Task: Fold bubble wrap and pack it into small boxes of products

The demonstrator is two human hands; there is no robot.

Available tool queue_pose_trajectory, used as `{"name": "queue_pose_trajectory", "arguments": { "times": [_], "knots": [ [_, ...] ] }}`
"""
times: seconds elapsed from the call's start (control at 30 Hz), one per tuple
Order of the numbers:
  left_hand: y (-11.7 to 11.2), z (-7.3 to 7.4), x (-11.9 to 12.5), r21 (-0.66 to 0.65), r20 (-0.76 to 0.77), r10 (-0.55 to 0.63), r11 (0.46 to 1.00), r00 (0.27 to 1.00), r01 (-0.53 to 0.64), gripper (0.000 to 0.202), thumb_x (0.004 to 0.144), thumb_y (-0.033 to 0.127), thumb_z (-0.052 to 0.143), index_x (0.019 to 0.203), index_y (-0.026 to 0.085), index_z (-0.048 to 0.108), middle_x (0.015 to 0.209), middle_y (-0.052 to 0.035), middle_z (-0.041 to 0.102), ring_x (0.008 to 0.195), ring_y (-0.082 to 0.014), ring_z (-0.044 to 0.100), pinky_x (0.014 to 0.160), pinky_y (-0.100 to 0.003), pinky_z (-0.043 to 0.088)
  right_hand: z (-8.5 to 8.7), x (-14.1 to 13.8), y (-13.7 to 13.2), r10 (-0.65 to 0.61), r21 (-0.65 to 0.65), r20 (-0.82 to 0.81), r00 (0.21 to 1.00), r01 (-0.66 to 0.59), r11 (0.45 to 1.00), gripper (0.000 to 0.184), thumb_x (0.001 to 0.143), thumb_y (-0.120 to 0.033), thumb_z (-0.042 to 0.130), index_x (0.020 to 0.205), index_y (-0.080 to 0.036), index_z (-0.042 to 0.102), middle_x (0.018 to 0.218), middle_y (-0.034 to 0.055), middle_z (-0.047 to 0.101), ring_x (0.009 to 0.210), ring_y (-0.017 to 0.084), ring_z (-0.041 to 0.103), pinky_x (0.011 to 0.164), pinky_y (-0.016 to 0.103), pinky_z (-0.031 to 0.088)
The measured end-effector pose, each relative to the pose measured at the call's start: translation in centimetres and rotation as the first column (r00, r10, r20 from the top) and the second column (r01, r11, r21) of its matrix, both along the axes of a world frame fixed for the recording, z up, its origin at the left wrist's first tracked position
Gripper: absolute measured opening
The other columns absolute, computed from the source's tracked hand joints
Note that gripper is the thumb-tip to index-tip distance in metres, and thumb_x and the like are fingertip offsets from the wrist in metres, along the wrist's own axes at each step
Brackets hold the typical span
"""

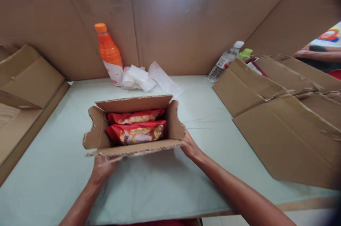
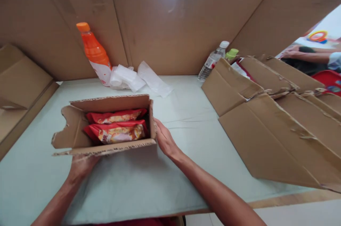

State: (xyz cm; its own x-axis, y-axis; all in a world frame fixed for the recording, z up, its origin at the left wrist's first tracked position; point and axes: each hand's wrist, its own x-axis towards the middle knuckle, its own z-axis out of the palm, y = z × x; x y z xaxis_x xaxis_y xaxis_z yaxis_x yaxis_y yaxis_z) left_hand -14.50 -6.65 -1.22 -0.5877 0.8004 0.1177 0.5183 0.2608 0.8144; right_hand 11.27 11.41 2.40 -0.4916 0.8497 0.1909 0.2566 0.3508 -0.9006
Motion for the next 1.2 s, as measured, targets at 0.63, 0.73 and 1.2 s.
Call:
{"name": "queue_pose_trajectory", "arguments": {
  "times": [0.63, 0.73, 1.2],
  "knots": [
    [5.9, -3.5, -2.7, 0.134, 0.338, 0.223, 0.95, 0.914, -0.281, 0.058, 0.062, 0.044, 0.08, 0.108, 0.019, 0.056, 0.101, -0.0059, 0.065, 0.096, -0.0249, 0.063, 0.088, -0.038, 0.051, -3.0, -0.3, 20.5, -0.253, 0.597, 0.517, 0.818, -0.132, 0.791, 0.02, 0.091, -0.016, 0.055, 0.092, -0.017, 0.074, 0.13, 0.0163, 0.068, 0.121, 0.033, 0.056, 0.094, 0.046, 0.042],
    [6.2, -3.6, -2.7, 0.18, 0.329, 0.165, 0.955, 0.93, -0.234, 0.057, 0.067, 0.041, 0.079, 0.114, 0.018, 0.056, 0.107, -0.0068, 0.065, 0.103, -0.0255, 0.063, 0.093, -0.038, 0.05, -1.5, 0.3, 18.4, -0.29, 0.648, 0.507, 0.812, -0.137, 0.75, 0.019, 0.094, -0.015, 0.053, 0.094, -0.016, 0.072, 0.13, 0.0159, 0.068, 0.116, 0.03, 0.058, 0.094, 0.044, 0.04],
    [-3.1, 3.3, 7.9, 0.279, -0.403, -0.13, 0.925, 0.906, 0.257, 0.072, 0.084, 0.011, 0.059, 0.153, 0.023, 0.038, 0.147, -0.0133, 0.051, 0.14, -0.0304, 0.045, 0.115, -0.05, 0.041, 5.0, 4.3, -7.0, 0.161, 0.441, 0.706, 0.689, -0.606, 0.662, 0.024, 0.091, -0.006, 0.045, 0.08, -0.019, 0.062, 0.063, -0.0003, 0.061, 0.059, 0.015, 0.054, 0.101, 0.039, 0.041]
  ]
}}
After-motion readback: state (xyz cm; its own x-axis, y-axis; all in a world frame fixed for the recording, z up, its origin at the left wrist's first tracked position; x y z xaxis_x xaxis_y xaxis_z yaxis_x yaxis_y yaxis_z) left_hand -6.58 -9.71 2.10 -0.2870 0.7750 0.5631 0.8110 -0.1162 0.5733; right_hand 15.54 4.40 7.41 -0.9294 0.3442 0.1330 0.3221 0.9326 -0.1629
